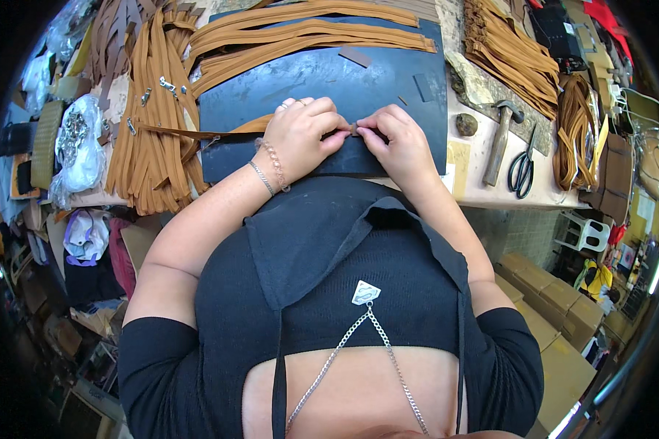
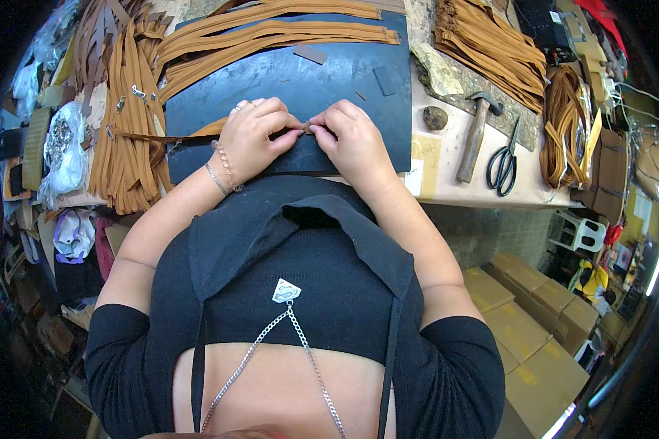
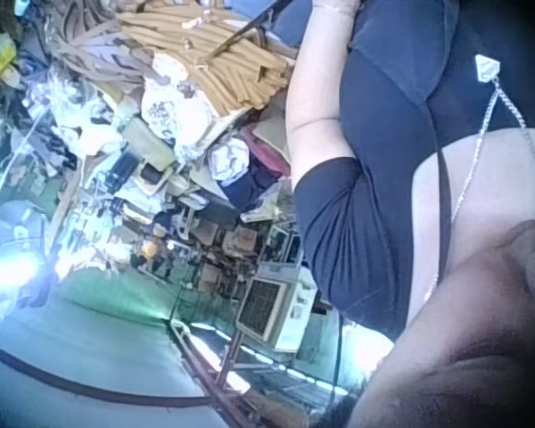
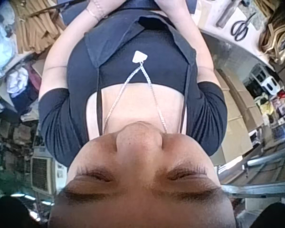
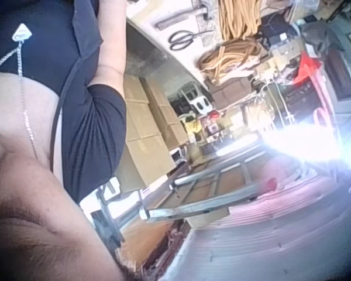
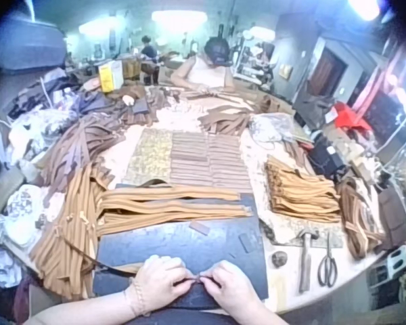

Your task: The person threads small metal sliders and end pieces onto thin leather straps by hand, uses a small hammer to tap a metal piece into place on a strap over a rubber mat, and trims a small piece of leather using shears.

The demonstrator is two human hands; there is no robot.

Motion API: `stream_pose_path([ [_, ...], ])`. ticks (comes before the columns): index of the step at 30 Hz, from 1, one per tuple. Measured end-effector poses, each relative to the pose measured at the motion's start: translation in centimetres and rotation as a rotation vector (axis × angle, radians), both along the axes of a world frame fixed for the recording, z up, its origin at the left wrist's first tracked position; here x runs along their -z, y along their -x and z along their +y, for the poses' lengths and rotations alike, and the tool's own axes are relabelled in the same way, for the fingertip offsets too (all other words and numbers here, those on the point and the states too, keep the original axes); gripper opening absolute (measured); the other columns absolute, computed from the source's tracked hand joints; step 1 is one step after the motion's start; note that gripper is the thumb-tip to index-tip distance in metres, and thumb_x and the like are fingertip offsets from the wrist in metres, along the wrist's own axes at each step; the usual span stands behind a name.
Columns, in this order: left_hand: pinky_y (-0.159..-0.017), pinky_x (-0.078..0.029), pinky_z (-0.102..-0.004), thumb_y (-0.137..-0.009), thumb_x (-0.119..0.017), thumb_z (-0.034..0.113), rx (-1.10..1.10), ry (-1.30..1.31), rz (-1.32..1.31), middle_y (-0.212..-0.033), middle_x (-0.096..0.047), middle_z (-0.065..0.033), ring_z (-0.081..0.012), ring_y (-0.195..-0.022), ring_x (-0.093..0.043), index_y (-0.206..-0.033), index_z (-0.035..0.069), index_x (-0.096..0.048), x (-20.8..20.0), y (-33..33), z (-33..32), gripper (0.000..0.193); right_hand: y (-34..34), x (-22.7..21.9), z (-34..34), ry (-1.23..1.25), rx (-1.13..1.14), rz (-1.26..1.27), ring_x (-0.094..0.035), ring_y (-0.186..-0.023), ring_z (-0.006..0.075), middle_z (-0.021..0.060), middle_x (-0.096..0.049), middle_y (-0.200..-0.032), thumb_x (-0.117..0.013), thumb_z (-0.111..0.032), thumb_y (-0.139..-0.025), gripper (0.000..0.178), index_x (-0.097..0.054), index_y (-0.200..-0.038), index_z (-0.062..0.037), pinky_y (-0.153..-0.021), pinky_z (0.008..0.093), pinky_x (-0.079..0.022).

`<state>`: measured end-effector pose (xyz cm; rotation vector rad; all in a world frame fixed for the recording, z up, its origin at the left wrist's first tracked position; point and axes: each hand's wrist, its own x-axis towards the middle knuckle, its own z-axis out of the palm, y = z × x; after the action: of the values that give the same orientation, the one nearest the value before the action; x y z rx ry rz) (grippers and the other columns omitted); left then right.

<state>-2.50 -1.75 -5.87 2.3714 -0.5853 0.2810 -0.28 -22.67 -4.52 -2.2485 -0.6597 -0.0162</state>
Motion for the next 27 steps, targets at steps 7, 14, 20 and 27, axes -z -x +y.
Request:
stream_pose_path([
  [7, -0.074, -0.043, -0.0339, -0.080, -0.075, 0.020, 0.000, -0.010, 0.005, -0.084, -0.062, 0.0006, -0.0197, -0.084, -0.063, -0.085, 0.015, -0.072, 0.1, 0.0, 0.0, 0.008, 0.3, 0.2, 0.2, 0.019, -0.017, -0.062, -0.063, -0.086, 0.0301, 0.0098, -0.063, -0.087, -0.073, -0.006, -0.080, 0.006, -0.069, -0.084, -0.0033, -0.078, 0.0392, -0.053],
  [14, -0.074, -0.043, -0.0340, -0.082, -0.075, 0.022, -0.018, 0.023, -0.016, -0.085, -0.062, 0.0002, -0.0202, -0.084, -0.062, -0.085, 0.015, -0.072, -0.2, 0.0, -0.6, 0.009, 0.5, 0.5, 0.3, 0.155, -0.038, -0.303, -0.057, -0.083, 0.0259, 0.0042, -0.060, -0.086, -0.074, -0.012, -0.079, 0.008, -0.071, -0.085, -0.0078, -0.074, 0.0383, -0.050],
  [20, -0.075, -0.044, -0.0353, -0.085, -0.074, 0.024, 0.034, -0.125, -0.164, -0.086, -0.061, 0.0017, -0.0200, -0.086, -0.058, -0.083, 0.014, -0.071, -0.2, -0.6, -1.1, 0.011, 0.8, 1.2, -0.9, 0.156, 0.148, -0.272, -0.053, -0.084, 0.0232, 0.0008, -0.058, -0.085, -0.080, -0.019, -0.076, 0.007, -0.078, -0.082, -0.0149, -0.074, 0.0373, -0.044],
  [27, -0.077, -0.044, -0.0368, -0.086, -0.072, 0.025, 0.048, -0.218, -0.210, -0.084, -0.057, 0.0005, -0.0210, -0.083, -0.055, -0.078, 0.013, -0.066, -0.3, -0.7, -1.7, 0.015, 0.2, 0.6, -4.0, 0.133, 0.216, -0.260, -0.053, -0.087, 0.0247, 0.0034, -0.057, -0.083, -0.080, -0.023, -0.078, 0.009, -0.080, -0.081, -0.0150, -0.077, 0.0396, -0.043],
])
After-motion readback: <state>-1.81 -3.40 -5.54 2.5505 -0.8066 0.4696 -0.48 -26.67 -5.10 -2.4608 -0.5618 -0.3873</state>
